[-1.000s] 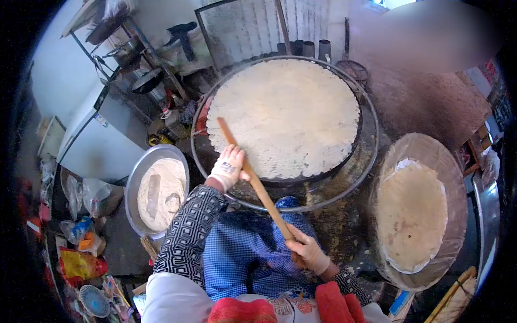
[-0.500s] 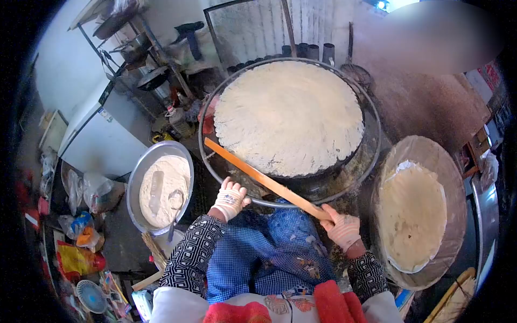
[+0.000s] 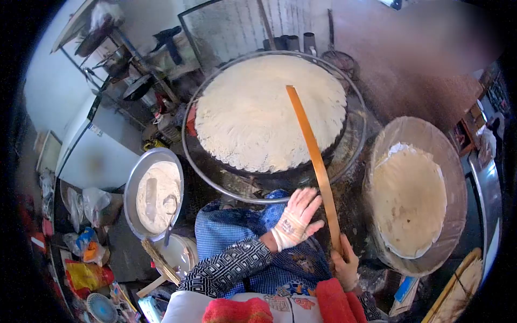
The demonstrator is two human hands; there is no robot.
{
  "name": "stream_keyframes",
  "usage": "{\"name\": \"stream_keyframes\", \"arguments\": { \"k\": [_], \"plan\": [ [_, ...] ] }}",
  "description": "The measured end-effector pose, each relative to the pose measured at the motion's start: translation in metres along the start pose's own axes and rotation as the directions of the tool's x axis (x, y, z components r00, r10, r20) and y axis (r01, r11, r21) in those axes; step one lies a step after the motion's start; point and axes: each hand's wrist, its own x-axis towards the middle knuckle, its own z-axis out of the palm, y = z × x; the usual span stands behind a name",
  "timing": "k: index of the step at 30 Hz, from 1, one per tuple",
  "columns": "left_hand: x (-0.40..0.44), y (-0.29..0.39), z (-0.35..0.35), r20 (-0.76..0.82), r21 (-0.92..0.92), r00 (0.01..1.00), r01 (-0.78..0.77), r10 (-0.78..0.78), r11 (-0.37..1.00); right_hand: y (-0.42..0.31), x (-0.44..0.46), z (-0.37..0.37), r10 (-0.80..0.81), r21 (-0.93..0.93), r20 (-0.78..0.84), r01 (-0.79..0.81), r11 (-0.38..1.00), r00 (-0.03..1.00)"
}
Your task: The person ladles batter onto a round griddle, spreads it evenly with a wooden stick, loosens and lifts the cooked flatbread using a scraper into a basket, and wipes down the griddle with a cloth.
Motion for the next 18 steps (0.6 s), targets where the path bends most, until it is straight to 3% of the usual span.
{"name": "stream_keyframes", "arguments": {
  "k": [1,4,8,9,11,12,13,16,18],
  "plan": [
    [0.015,0.002,-0.002,0.047,0.067,0.998,-0.044,0.041,0.997,-0.004,-0.013,-0.014,0.117,-0.02,0.005,-0.117,0.993,0.993],
    [0.067,-0.016,0.008,0.134,0.219,0.982,-0.163,0.136,0.962,0.023,-0.049,-0.043,-0.011,-0.118,-0.028,0.008,0.993,1.0],
    [0.133,-0.03,0.015,0.278,0.264,0.919,-0.353,0.279,0.898,0.012,-0.069,-0.033,0.148,0.107,-0.265,-0.123,0.987,0.953],
    [0.146,-0.035,0.023,0.307,0.274,0.911,-0.362,0.275,0.891,0.022,-0.063,-0.029,0.059,0.117,-0.306,-0.024,0.993,0.95],
    [0.163,-0.058,0.043,0.436,0.307,0.877,-0.357,0.202,0.882,0.045,-0.041,-0.026,0.261,0.348,-0.087,-0.216,0.912,0.961],
    [0.165,-0.075,0.052,0.539,0.369,0.84,-0.312,0.072,0.875,0.053,-0.033,-0.025,0.34,0.434,0.043,-0.324,0.841,0.94],
    [0.17,-0.089,0.049,0.535,0.385,0.844,-0.271,0.026,0.882,-0.001,-0.008,0.002,0.404,0.285,-0.078,-0.368,0.885,0.912],
    [0.179,-0.141,0.021,0.476,0.421,0.879,-0.193,-0.035,0.886,-0.026,0.037,0.003,0.396,0.426,0.279,-0.482,0.765,0.875],
    [0.166,-0.165,-0.004,0.403,0.478,0.909,-0.113,-0.103,0.871,-0.057,0.062,0.016,0.427,0.431,0.369,-0.559,0.708,0.825]
  ]
}}
